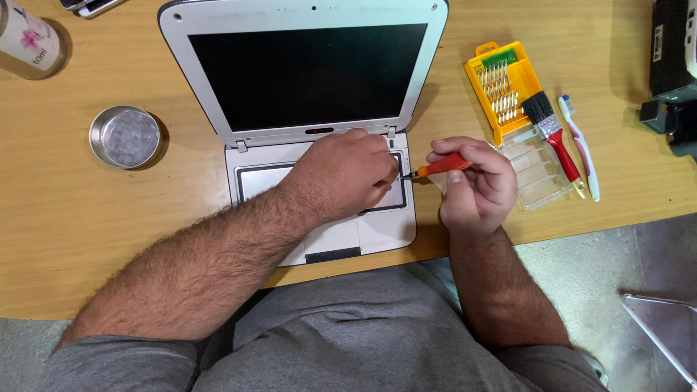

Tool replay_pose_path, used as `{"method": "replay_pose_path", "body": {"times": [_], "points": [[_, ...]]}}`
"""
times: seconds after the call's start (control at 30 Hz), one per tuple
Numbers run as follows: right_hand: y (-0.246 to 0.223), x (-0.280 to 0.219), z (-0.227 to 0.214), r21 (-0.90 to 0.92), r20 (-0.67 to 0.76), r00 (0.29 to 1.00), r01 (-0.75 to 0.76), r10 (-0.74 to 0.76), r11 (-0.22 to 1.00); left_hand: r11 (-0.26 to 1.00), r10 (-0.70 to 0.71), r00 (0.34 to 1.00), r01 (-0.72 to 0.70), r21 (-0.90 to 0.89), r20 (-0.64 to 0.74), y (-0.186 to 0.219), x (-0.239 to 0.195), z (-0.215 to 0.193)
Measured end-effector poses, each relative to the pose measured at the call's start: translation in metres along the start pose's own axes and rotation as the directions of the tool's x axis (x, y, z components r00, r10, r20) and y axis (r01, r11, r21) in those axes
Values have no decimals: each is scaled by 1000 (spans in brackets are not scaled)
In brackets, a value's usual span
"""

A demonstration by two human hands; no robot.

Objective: The person opens a white laptop, removes a bottom panel, and detaches the battery. They then flip the laptop over and use a screwdriver to remove multiple screws from the back casing.

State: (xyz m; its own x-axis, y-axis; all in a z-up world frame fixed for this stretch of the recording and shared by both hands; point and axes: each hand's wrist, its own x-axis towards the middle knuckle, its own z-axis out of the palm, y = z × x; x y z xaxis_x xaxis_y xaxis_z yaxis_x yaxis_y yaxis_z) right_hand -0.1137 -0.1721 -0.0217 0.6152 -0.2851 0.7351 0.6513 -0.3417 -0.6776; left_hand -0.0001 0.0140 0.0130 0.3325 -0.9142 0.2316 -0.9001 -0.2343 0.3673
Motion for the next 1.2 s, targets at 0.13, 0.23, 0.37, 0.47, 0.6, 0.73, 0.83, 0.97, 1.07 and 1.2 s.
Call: {"method": "replay_pose_path", "body": {"times": [0.13,0.23,0.37,0.47,0.6,0.73,0.83,0.97,1.07,1.2], "points": [[4,-1,1,52,-63,998,12,-9,999,999,-12,1000,12,-30,3,2,1,-1],[5,-1,1,67,-79,997,26,-21,997,998,-5,1000,4,-57,-24,1,0,3],[7,-2,2,70,-95,995,50,-43,996,996,-4,996,-3,-85,-88,1,0,7],[0,0,6,71,-94,995,18,-11,997,997,-25,996,18,-76,-85,0,1,13],[0,1,6,71,-94,996,8,-1,997,998,-57,992,57,4,-115,1,-3,2],[0,-1,6,45,-155,986,-57,64,997,989,-145,989,145,-1,-32,10,-26,-60],[2,-4,5,22,-148,985,-90,92,996,936,-351,930,349,31,111,3,-64,-110],[-3,-8,6,-10,-103,986,-134,132,991,630,-737,666,740,236,-117,-32,-127,-152],[-8,-7,7,-13,-75,986,-148,146,989,570,-575,728,684,455,-374,-85,-193,-127],[-1,-5,4,-71,-40,998,-48,46,996,519,-718,635,761,390,-283,-98,-197,-116]]}}
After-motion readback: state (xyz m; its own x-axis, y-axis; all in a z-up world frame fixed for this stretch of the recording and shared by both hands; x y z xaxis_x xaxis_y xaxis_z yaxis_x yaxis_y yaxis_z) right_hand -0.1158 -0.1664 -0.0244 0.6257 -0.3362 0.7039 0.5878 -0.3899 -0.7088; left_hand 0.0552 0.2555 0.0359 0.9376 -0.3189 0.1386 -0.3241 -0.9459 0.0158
